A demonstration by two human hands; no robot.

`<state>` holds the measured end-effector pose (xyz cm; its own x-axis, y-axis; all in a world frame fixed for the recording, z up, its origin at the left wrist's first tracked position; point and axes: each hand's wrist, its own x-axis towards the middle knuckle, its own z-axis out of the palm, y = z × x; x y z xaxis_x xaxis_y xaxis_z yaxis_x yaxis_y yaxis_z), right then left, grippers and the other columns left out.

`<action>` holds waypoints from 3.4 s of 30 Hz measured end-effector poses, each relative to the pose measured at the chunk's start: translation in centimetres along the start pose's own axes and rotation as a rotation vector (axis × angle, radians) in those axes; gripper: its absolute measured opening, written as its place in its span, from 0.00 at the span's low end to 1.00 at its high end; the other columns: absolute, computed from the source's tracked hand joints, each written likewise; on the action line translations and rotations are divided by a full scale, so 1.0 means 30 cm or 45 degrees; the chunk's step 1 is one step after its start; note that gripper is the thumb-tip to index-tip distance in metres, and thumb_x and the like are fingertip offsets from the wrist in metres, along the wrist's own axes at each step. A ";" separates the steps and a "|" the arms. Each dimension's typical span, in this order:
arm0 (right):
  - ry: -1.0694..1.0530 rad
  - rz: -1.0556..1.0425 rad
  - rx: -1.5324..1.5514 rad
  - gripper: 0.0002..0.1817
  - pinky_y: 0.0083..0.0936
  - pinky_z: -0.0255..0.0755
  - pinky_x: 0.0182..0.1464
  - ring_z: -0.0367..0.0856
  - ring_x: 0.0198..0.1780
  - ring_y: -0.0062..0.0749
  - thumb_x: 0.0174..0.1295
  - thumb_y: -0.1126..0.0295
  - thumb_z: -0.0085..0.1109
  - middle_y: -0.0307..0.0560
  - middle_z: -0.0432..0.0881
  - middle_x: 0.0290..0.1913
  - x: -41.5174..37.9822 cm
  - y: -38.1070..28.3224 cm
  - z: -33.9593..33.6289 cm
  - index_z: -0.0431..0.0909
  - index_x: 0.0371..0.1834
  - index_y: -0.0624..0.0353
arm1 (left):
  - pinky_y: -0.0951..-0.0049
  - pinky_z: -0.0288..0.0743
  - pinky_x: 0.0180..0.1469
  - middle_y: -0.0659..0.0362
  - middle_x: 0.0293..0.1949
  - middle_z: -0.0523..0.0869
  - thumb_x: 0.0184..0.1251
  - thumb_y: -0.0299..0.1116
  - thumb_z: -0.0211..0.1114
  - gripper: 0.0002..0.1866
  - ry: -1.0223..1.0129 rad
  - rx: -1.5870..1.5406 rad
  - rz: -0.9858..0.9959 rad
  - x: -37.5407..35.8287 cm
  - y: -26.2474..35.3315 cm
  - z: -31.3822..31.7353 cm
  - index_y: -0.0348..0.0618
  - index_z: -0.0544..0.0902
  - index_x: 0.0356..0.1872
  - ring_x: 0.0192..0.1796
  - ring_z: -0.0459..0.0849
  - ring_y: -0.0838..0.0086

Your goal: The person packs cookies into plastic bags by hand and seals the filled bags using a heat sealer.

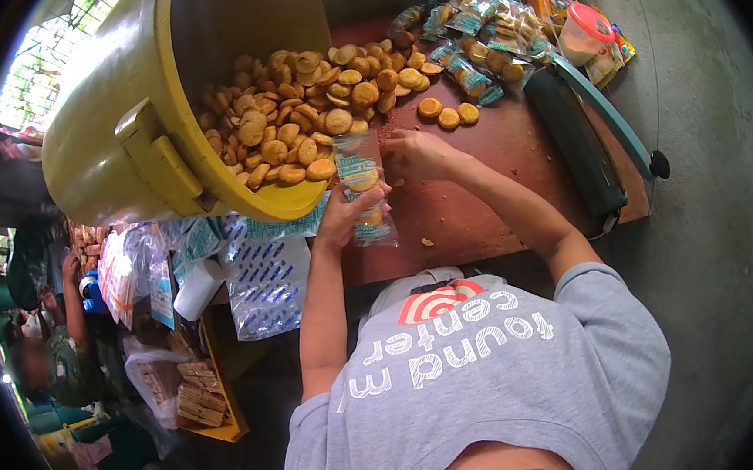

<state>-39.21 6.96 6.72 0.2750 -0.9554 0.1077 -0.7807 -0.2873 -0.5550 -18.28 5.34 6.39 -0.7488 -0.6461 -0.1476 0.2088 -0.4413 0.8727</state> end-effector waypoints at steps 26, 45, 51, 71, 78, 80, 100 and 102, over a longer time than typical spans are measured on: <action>0.535 -0.001 0.611 0.13 0.24 0.69 0.31 0.74 0.27 0.22 0.55 0.62 0.62 0.43 0.79 0.24 -0.074 -0.020 -0.132 0.79 0.32 0.63 | 0.77 0.75 0.32 0.61 0.32 0.78 0.62 0.39 0.60 0.15 -0.152 0.199 -0.173 0.172 -0.036 0.118 0.42 0.71 0.44 0.31 0.79 0.77; 1.493 0.585 -0.515 0.10 0.22 0.69 0.34 0.77 0.30 0.26 0.57 0.68 0.59 0.45 0.81 0.28 -0.811 -0.027 -0.628 0.80 0.41 0.57 | 0.76 0.74 0.41 0.61 0.35 0.80 0.55 0.45 0.66 0.23 -0.970 0.467 -0.484 0.516 -0.148 0.724 0.39 0.76 0.46 0.36 0.79 0.78; 1.552 0.848 -0.038 0.20 0.27 0.71 0.47 0.79 0.46 0.30 0.59 0.57 0.56 0.44 0.82 0.40 -0.832 0.144 -0.721 0.74 0.51 0.56 | 0.71 0.78 0.31 0.56 0.36 0.81 0.57 0.47 0.64 0.23 -0.990 0.430 -0.827 0.700 -0.250 0.880 0.39 0.75 0.44 0.32 0.81 0.74; 1.545 1.084 -0.233 0.13 0.28 0.74 0.36 0.81 0.34 0.36 0.52 0.77 0.45 0.44 0.83 0.32 -0.918 0.244 -0.477 0.79 0.38 0.57 | 0.76 0.78 0.37 0.57 0.36 0.82 0.56 0.53 0.63 0.28 -0.995 0.638 -0.839 0.708 -0.252 0.844 0.37 0.76 0.46 0.34 0.81 0.76; 1.549 1.108 -0.232 0.14 0.27 0.74 0.35 0.82 0.32 0.34 0.52 0.77 0.43 0.42 0.83 0.30 -0.913 0.236 -0.473 0.79 0.38 0.56 | 0.75 0.77 0.39 0.60 0.38 0.80 0.55 0.53 0.64 0.28 -1.014 0.838 -0.694 0.686 -0.258 0.781 0.39 0.75 0.47 0.39 0.79 0.78; 1.597 1.111 -0.219 0.13 0.27 0.74 0.34 0.82 0.32 0.33 0.52 0.77 0.46 0.41 0.82 0.29 -0.906 0.227 -0.473 0.79 0.37 0.57 | 0.75 0.77 0.39 0.60 0.38 0.80 0.55 0.53 0.64 0.28 -0.976 0.807 -0.680 0.658 -0.243 0.777 0.39 0.75 0.47 0.39 0.79 0.78; 1.002 0.577 0.411 0.23 0.24 0.70 0.47 0.76 0.46 0.29 0.51 0.69 0.64 0.45 0.78 0.42 -0.514 0.055 -0.283 0.71 0.51 0.56 | 0.76 0.73 0.44 0.59 0.40 0.81 0.48 0.34 0.72 0.27 -0.703 0.651 -0.183 0.423 -0.117 0.406 0.38 0.74 0.50 0.41 0.79 0.78; 0.706 0.541 0.598 0.25 0.21 0.71 0.46 0.74 0.46 0.23 0.51 0.72 0.64 0.41 0.78 0.42 -0.450 0.067 -0.214 0.69 0.54 0.57 | 0.76 0.73 0.45 0.59 0.41 0.80 0.48 0.33 0.72 0.27 -0.632 0.682 -0.156 0.331 -0.094 0.291 0.39 0.73 0.51 0.43 0.79 0.77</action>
<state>-48.10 18.84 9.44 -0.4006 -0.9065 0.1334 -0.4072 0.0457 -0.9122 -31.82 5.61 6.52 -0.9699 -0.1982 -0.1415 -0.1350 -0.0460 0.9898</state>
